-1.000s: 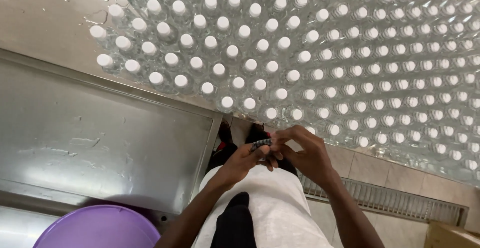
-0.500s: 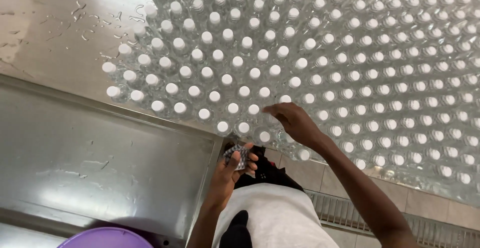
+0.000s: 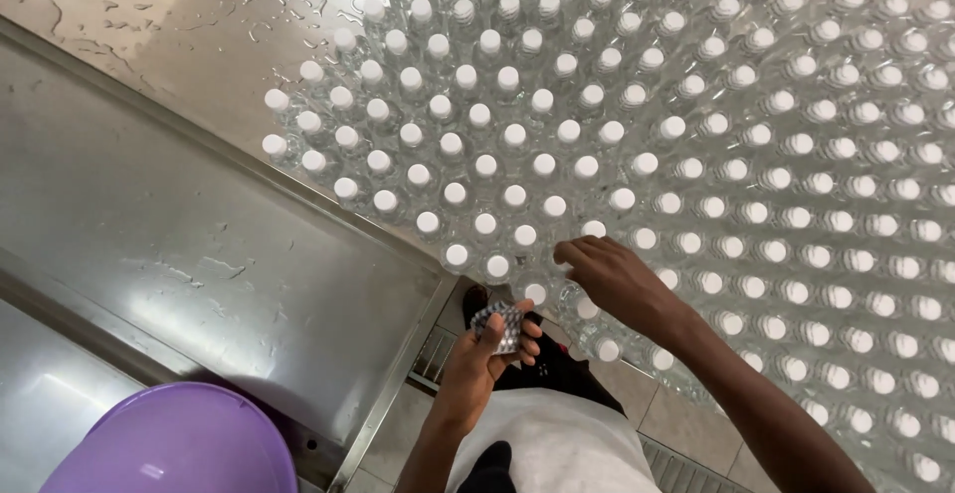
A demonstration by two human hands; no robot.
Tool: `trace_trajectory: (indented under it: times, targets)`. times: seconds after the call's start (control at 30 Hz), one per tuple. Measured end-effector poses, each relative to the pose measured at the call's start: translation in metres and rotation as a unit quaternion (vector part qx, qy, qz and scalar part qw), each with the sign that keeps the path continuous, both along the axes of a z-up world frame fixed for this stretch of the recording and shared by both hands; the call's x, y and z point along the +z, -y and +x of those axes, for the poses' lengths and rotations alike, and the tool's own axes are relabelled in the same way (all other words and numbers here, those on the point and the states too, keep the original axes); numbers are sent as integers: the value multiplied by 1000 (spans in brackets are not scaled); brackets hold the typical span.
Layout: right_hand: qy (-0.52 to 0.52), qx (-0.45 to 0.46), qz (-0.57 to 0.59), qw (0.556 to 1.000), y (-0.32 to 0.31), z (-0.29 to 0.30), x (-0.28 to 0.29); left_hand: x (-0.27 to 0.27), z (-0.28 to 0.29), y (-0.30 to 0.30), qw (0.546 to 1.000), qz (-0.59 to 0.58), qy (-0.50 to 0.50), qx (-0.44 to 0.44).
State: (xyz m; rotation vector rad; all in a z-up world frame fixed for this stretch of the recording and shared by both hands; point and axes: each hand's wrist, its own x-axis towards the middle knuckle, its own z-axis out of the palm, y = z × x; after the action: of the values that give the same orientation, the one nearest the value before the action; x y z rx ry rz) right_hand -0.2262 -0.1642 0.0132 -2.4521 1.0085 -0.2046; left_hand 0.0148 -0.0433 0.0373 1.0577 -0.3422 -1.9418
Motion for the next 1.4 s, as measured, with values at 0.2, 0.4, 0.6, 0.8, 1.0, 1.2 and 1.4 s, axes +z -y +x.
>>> trace_trajectory:
  times: [0.2,0.4,0.6,0.8,1.0,1.2,1.4]
  targets:
    - [-64,50,-47,996,-1,5,-11,11,-16,-8,999,-15,43,19]
    - [-75,44,-67,994,-10,-1,19,18,-21,-10,998,-42,45,7]
    - [199,-41,76,976,-45,18,69,11,-14,-8,997,-71,28,-18]
    - [225,-89,29,970,-80,25,41,10,-4,3,978,-127,10,-163]
    - [321,-331,79,884,-108,21,49,-26,-3,8,962,-141,-24,-232]
    - [352,-421,108,829,-65,-1,36,-101,-11,28,952,-209,52,-219]
    - [313,-354,28,881,-4,4,38,-37,-19,55,789,-346,360,-359]
